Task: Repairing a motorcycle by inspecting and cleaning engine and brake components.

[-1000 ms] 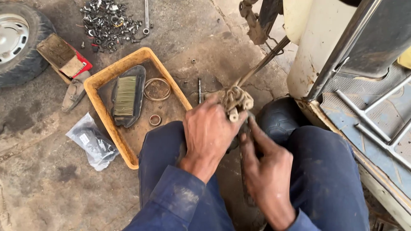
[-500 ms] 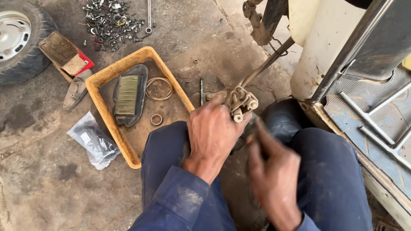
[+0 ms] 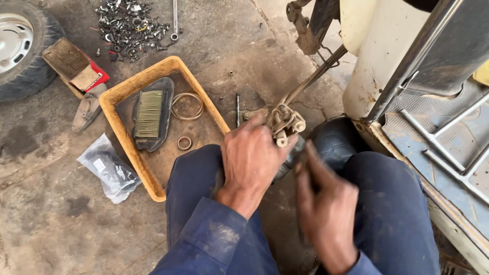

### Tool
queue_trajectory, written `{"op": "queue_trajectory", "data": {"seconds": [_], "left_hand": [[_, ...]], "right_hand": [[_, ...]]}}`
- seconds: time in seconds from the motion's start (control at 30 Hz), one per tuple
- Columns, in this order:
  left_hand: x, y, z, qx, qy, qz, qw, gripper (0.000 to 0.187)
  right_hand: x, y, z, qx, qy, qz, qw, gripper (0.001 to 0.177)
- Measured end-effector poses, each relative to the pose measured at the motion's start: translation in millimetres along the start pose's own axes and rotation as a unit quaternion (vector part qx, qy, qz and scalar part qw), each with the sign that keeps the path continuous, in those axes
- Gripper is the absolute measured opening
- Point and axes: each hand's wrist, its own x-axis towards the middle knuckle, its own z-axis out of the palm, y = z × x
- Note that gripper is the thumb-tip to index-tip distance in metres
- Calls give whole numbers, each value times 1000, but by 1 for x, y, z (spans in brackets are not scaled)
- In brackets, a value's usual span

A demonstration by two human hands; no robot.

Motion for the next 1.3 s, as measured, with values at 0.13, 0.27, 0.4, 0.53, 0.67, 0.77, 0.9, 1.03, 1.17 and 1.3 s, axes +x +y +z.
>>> {"op": "queue_trajectory", "data": {"seconds": [0.13, 0.27, 0.4, 0.53, 0.67, 0.77, 0.9, 1.03, 1.17, 1.3], "left_hand": [[-3, -1, -1, -19, -20, -12, 1000, 48], [-2, 2, -1, -8, 3, 6, 1000, 44], [-1, 5, -4, -16, -12, -20, 1000, 47], [-1, 1, 1, -20, -47, -26, 998, 46], [-1, -4, 6, -1, 18, 20, 1000, 52], [0, -1, 3, -17, 1, -4, 1000, 48], [-1, -1, 2, -2, -1, -20, 1000, 51], [1, -2, 6, -6, -28, -27, 999, 50], [-1, -2, 3, 1, 21, -5, 1000, 52], [1, 2, 1, -5, -14, -20, 1000, 48]], "right_hand": [[-8, 9, 3, -16, 27, -23, 999, 42], [3, 15, 3, -30, 44, -54, 997, 39], [-2, 6, 2, -13, 54, -53, 997, 39], [0, -3, -2, -32, -9, 91, 995, 43], [-17, 20, 5, -10, 51, -103, 993, 42], [-3, 20, 3, 2, 35, -72, 997, 45], [-10, 6, 2, -1, 25, -10, 1000, 44], [-8, 5, 1, 10, 28, 31, 999, 42], [-18, 21, 7, 21, 64, -119, 991, 41], [-3, 3, 1, 17, 16, -39, 999, 42]]}}
